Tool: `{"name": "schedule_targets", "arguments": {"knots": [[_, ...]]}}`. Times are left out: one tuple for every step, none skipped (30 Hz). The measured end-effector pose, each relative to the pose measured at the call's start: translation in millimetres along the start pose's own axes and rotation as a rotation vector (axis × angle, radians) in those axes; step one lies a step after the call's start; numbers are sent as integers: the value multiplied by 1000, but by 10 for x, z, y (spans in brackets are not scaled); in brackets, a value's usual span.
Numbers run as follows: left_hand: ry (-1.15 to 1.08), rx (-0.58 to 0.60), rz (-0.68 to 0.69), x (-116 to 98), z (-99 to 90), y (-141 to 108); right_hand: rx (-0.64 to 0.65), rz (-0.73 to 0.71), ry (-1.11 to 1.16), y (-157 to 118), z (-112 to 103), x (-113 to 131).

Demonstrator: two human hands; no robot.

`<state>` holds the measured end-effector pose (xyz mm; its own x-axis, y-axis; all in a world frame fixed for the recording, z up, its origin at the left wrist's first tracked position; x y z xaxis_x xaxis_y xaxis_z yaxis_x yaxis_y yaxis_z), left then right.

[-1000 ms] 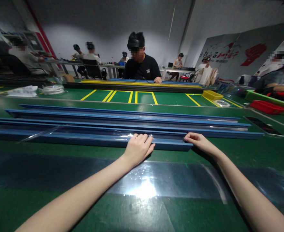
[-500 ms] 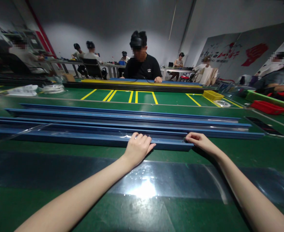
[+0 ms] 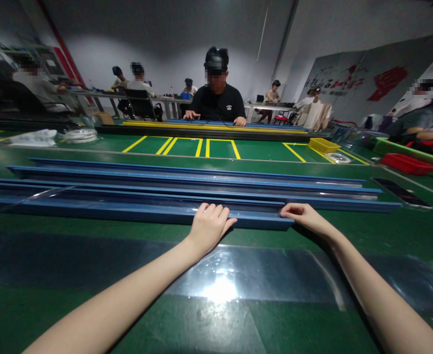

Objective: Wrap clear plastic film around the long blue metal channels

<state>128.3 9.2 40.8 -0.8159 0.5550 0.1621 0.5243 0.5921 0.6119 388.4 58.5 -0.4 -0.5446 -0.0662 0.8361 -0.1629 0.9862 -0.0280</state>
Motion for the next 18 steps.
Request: {"name": "schedule_targets", "arguments": {"knots": [[3, 8, -6, 2, 7, 1, 1, -1, 3, -2, 3, 7], [5, 14, -12, 4, 13, 1, 1, -1, 6, -5, 4, 12], [7, 18, -17, 5, 17, 2, 1, -1, 7, -6, 5, 14], [7, 20, -20, 6, 20, 2, 2, -1, 6, -7, 6, 14], [6, 21, -22, 6, 21, 2, 2, -1, 4, -7, 6, 13], [5, 22, -23, 6, 22, 2, 2, -1, 0, -7, 5, 9], [4, 22, -24, 7, 22, 2, 1, 1, -5, -6, 3, 5], [4, 21, -24, 7, 21, 2, 0, 2, -10, -5, 2, -1], [4, 21, -26, 9, 20, 2, 0, 3, -13, -3, 2, -6], [3, 20, -26, 9, 18, 1, 0, 2, -15, -2, 1, -10], [2, 19, -26, 10, 17, 1, 0, 1, -15, -2, 1, -12], [1, 18, -26, 10, 16, 1, 3, -2, -15, -1, 1, -13], [0, 18, -25, 10, 15, 1, 5, -5, -14, -1, 2, -13], [-1, 18, -25, 11, 16, 2, 7, -7, -14, -1, 2, -12], [-2, 19, -25, 11, 17, 3, 7, -8, -15, -1, 2, -11], [-3, 18, -25, 11, 17, 5, 7, -8, -16, 0, 2, -10], [-4, 17, -25, 11, 17, 6, 6, -8, -17, 0, 2, -9], [-4, 15, -24, 11, 16, 7, 4, -8, -16, 0, 1, -8]]}}
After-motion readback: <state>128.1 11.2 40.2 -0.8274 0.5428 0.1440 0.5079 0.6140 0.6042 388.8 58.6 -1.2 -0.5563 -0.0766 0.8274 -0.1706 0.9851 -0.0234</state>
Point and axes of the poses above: each hand's wrist, its own y-axis towards the middle knuckle, its own z-axis out of the palm, x = y × z, the point moved 6 cm from there along y, towards the middle knuckle, and after that the axes turned 1 degree about y, right-handed, at the moved point
